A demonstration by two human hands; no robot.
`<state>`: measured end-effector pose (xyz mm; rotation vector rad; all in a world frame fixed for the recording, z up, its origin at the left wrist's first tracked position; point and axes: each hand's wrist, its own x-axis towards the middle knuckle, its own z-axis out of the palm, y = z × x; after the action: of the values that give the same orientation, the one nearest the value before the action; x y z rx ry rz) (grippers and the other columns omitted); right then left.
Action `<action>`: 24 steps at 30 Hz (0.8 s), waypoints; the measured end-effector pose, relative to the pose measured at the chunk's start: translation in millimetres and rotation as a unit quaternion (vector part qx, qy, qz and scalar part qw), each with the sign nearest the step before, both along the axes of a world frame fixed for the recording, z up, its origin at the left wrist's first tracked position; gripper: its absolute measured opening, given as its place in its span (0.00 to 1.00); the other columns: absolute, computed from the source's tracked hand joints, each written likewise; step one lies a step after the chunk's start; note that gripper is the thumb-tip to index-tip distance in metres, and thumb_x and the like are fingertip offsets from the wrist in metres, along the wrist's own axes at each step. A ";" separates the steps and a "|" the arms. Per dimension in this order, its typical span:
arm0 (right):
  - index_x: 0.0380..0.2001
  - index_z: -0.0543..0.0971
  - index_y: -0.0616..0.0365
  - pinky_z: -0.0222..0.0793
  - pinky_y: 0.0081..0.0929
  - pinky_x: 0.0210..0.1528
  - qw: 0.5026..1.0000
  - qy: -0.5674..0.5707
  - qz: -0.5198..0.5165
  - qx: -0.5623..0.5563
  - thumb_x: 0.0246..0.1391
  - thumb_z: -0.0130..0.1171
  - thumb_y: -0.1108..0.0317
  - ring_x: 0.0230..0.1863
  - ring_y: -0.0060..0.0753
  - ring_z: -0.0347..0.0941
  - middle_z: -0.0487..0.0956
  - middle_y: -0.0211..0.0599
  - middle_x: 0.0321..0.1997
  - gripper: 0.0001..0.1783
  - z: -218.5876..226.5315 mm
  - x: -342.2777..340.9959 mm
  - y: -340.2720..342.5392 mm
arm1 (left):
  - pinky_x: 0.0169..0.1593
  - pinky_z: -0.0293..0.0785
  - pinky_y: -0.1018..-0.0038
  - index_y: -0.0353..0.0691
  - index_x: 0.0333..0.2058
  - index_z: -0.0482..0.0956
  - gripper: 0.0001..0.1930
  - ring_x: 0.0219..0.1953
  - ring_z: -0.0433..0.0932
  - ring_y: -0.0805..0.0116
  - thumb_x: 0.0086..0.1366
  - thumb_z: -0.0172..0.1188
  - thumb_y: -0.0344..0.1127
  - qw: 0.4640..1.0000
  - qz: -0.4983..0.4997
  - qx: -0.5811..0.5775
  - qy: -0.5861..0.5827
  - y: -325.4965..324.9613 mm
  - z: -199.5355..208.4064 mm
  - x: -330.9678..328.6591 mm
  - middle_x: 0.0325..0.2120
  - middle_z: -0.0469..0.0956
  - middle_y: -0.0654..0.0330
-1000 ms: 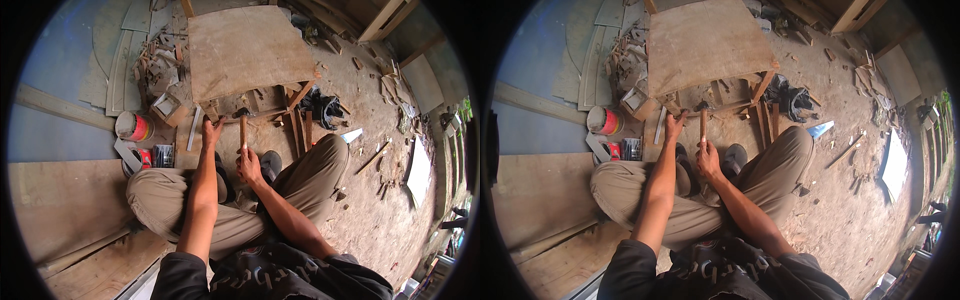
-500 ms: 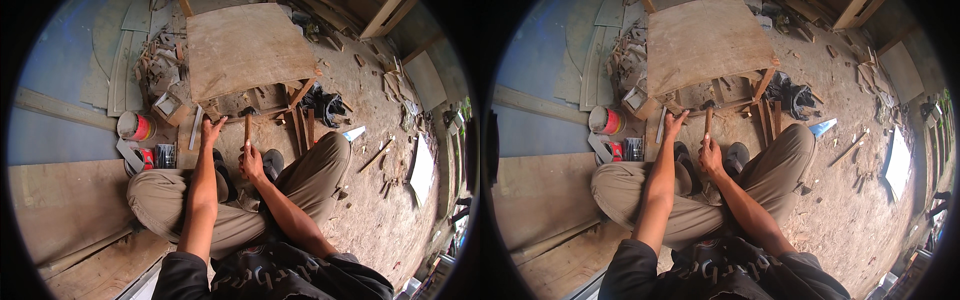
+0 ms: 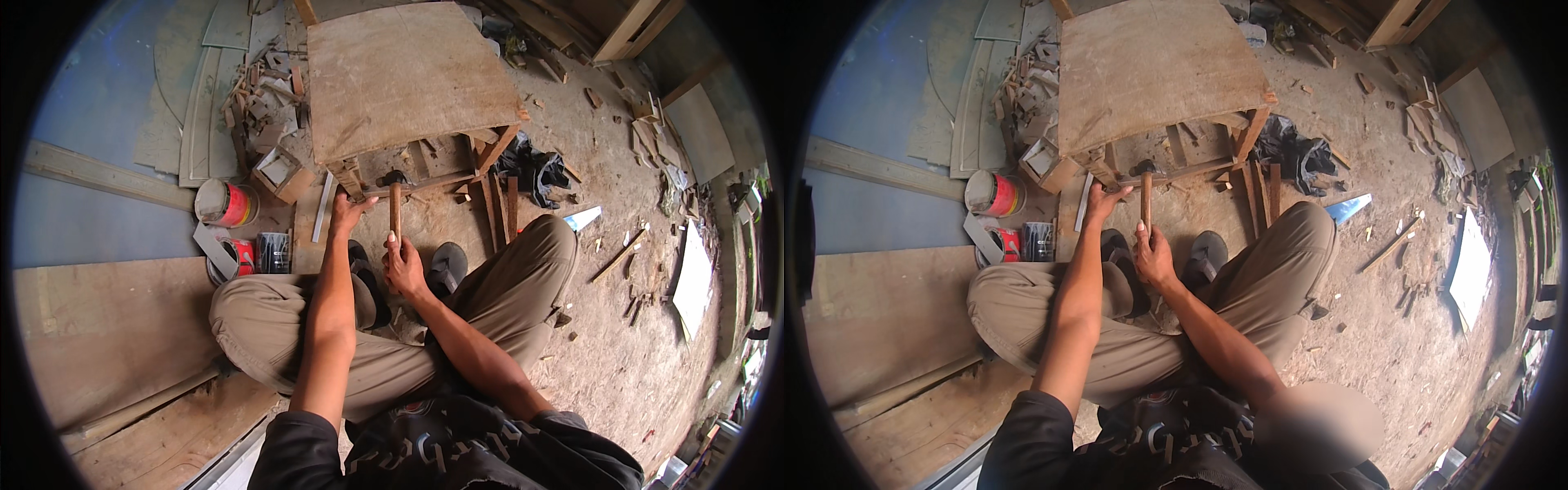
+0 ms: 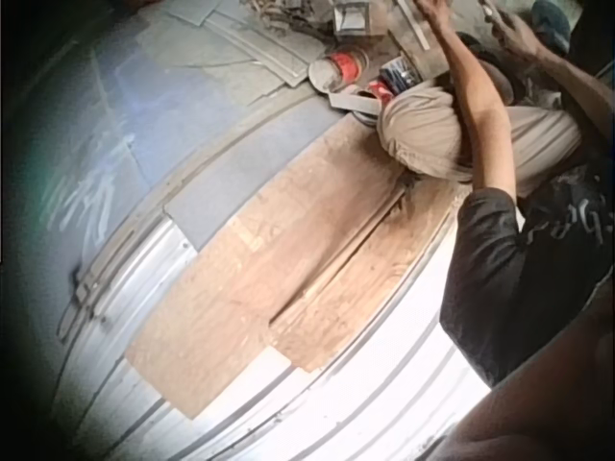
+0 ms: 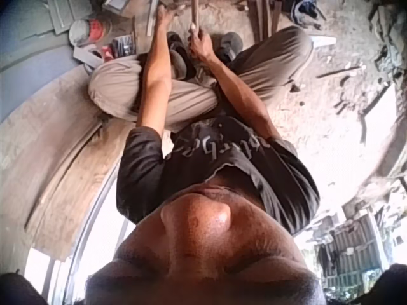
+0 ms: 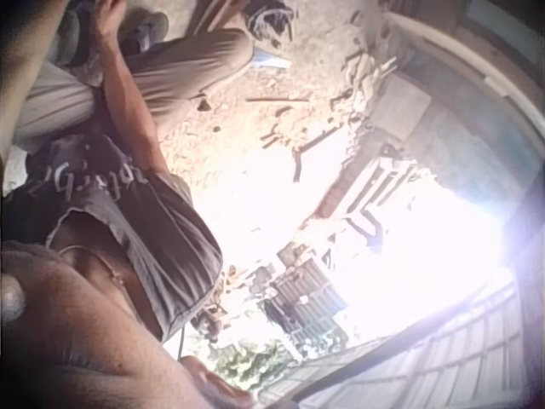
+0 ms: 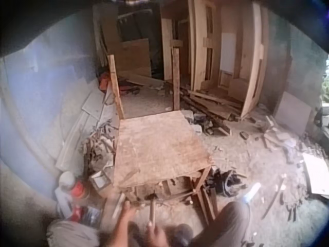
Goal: The person sits on the floor and uses a hammer to drive nails into the legs of a wooden stool. They repeatedly position nails and strike them to secure the stool's structure.
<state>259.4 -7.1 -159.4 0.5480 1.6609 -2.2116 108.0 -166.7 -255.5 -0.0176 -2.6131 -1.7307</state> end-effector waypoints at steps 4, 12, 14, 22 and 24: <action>0.37 0.69 0.56 0.62 0.24 0.18 0.999 0.026 0.013 0.028 0.67 0.47 0.41 0.16 0.20 0.63 0.67 0.27 0.20 0.26 -1.7 1.8 -3.7 | 0.45 0.75 0.69 0.37 0.48 0.78 0.28 0.39 0.79 0.67 0.48 0.77 0.36 0.998 -0.027 0.057 0.000 -4.9 -9.1 -4.7 0.36 0.82 0.60; 0.39 0.69 0.57 0.57 0.24 0.11 1.000 0.007 -0.016 0.023 0.68 0.45 0.41 0.10 0.21 0.59 0.66 0.28 0.18 0.26 1.0 3.7 -11.1 | 0.52 0.73 0.68 0.33 0.59 0.61 0.44 0.48 0.76 0.63 0.46 0.78 0.32 0.990 0.102 0.047 0.086 30.5 -7.9 0.9 0.48 0.76 0.54; 0.39 0.69 0.57 0.57 0.24 0.11 1.000 -0.009 -0.029 -0.005 0.68 0.44 0.41 0.10 0.21 0.58 0.65 0.28 0.18 0.26 1.9 4.0 -10.7 | 0.54 0.73 0.68 0.31 0.61 0.56 0.48 0.51 0.75 0.61 0.45 0.79 0.33 0.978 0.164 0.064 0.109 44.9 -10.7 3.5 0.52 0.73 0.51; 0.39 0.68 0.59 0.56 0.23 0.10 0.999 -0.020 -0.045 0.016 0.67 0.44 0.40 0.11 0.21 0.58 0.64 0.28 0.19 0.28 1.5 1.2 -3.6 | 0.52 0.73 0.69 0.30 0.48 0.75 0.22 0.43 0.79 0.65 0.56 0.71 0.27 0.981 0.136 0.124 0.064 45.1 -27.8 -7.6 0.42 0.82 0.56; 0.39 0.68 0.60 0.56 0.23 0.10 0.999 -0.020 -0.044 0.020 0.67 0.44 0.40 0.11 0.21 0.58 0.64 0.28 0.19 0.29 -0.5 0.7 -2.2 | 0.50 0.73 0.70 0.30 0.47 0.75 0.21 0.43 0.80 0.66 0.56 0.71 0.27 0.982 0.132 0.104 0.080 44.8 -27.5 -8.3 0.42 0.82 0.57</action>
<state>260.1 -9.3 -159.8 0.6839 1.6933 -2.2169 99.7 -121.9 -283.0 0.1755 -2.1964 -1.8113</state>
